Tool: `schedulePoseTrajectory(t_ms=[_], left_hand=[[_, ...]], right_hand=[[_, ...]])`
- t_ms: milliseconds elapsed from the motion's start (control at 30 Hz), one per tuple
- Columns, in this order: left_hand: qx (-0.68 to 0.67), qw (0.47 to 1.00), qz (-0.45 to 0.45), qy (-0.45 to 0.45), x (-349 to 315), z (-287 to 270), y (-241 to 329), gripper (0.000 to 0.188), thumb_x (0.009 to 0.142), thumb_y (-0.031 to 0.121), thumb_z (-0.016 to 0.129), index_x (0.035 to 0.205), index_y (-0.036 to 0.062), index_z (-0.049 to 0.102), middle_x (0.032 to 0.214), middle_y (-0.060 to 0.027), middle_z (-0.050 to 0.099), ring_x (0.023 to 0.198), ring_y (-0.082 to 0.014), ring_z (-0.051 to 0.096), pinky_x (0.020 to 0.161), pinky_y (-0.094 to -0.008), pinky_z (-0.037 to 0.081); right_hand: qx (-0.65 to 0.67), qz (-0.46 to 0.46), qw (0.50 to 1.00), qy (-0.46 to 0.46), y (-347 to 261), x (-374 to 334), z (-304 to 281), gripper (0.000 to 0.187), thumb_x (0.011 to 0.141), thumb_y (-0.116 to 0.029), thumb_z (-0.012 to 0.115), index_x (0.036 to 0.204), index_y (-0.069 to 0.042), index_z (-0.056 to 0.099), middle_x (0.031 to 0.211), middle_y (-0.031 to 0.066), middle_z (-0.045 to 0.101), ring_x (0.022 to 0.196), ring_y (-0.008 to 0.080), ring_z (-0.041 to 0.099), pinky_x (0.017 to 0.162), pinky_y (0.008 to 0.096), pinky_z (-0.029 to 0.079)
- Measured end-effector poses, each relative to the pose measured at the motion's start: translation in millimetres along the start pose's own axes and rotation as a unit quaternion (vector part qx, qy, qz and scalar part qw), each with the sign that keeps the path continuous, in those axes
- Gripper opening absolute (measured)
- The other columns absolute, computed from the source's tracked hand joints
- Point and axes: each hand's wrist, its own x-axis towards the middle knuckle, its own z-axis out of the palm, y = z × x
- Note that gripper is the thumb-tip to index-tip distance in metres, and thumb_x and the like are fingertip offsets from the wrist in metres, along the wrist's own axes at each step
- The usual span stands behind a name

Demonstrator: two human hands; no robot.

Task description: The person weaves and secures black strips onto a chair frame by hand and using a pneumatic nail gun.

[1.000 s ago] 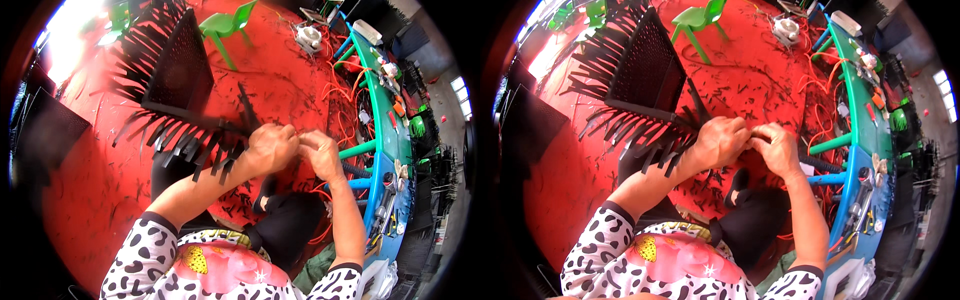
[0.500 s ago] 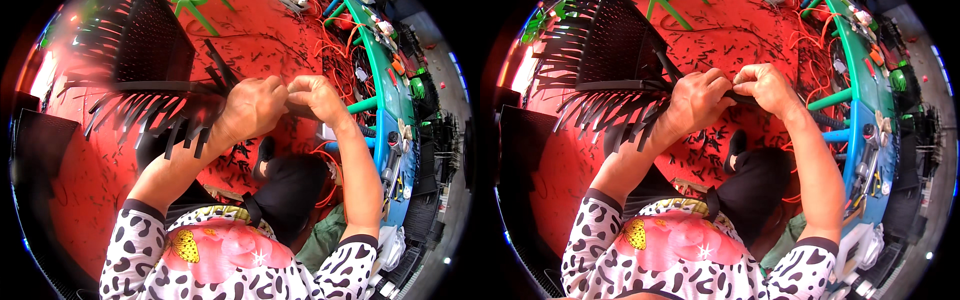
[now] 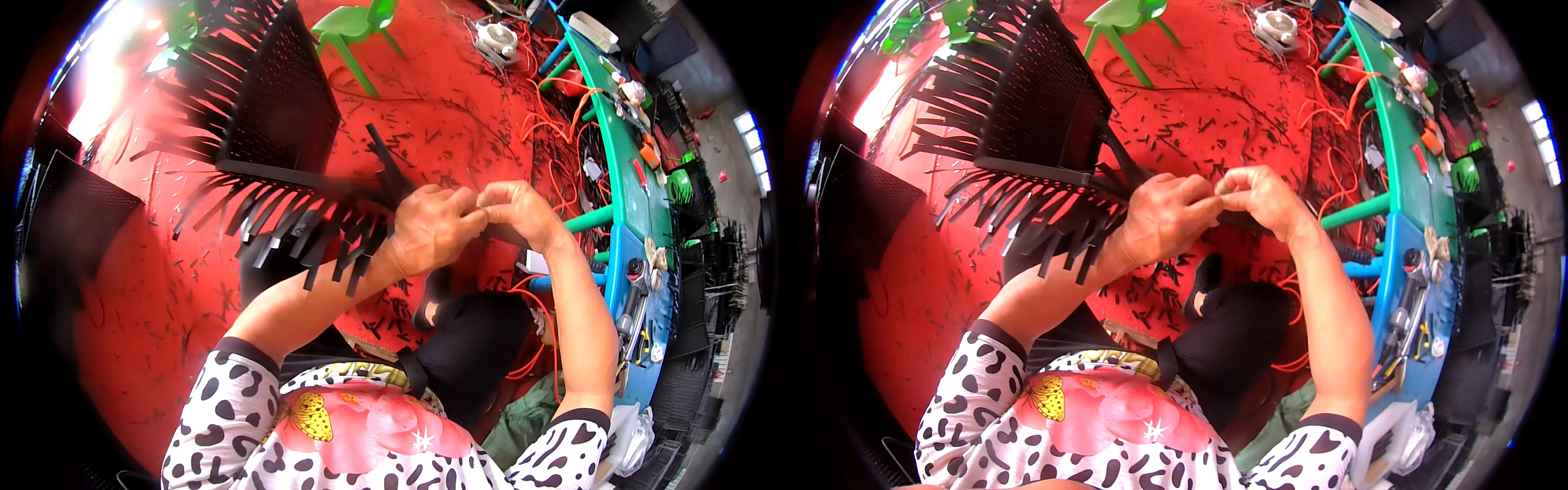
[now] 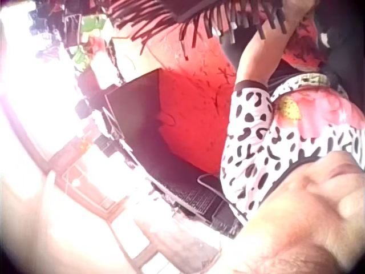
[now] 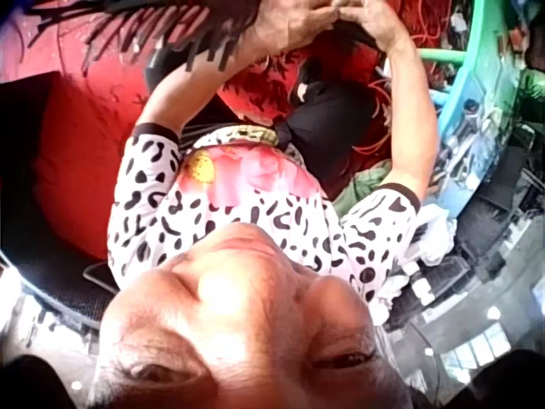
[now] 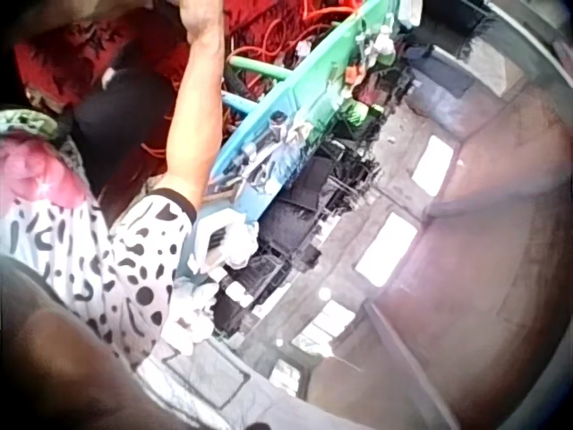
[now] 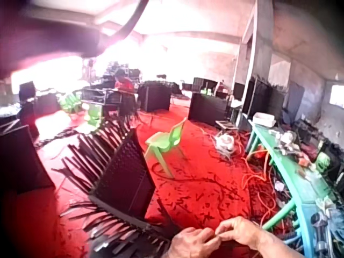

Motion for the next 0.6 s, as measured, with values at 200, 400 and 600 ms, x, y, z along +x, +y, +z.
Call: schedulePoseTrajectory(t_ms=[200, 400, 600], left_hand=[[0.023, 1.000, 0.015, 0.006, -1, 2, 0, 0.018, 0.067, 0.016, 0.069, 0.083, 0.0101, 0.061, 0.077, -0.0008, 0.054, 0.064, -0.0171, 0.058, 0.057, -0.0311, 0.043], [0.029, 1.000, 0.008, 0.001, -4, 5, 2, 0.015, 0.068, 0.016, 0.067, 0.081, 0.0092, 0.062, 0.078, -0.0007, 0.054, 0.066, -0.0155, 0.058, 0.060, -0.0304, 0.045], [0.019, 1.000, -0.011, -0.017, 1, 5, -2, 0.014, 0.068, 0.017, 0.069, 0.077, 0.0099, 0.060, 0.077, -0.0017, 0.054, 0.068, -0.0172, 0.059, 0.061, -0.0320, 0.045]], right_hand=[[-0.002, 0.001, 1.000, 0.006, 3, 1, -5, 0.004, 0.081, -0.004, 0.064, 0.084, -0.003, 0.066, 0.077, -0.0013, 0.063, 0.073, 0.0068, 0.057, 0.069, 0.0228, 0.046], [-0.060, 0.000, 0.997, 0.041, 1, -8, 4, 0.005, 0.083, -0.003, 0.062, 0.086, -0.001, 0.065, 0.079, -0.0016, 0.063, 0.072, 0.0063, 0.056, 0.069, 0.0235, 0.046], [-0.359, -0.237, 0.850, 0.304, -1, -27, 28, 0.016, 0.082, -0.008, 0.065, 0.093, 0.003, 0.062, 0.084, 0.0135, 0.063, 0.078, 0.0228, 0.064, 0.071, 0.0313, 0.050]])
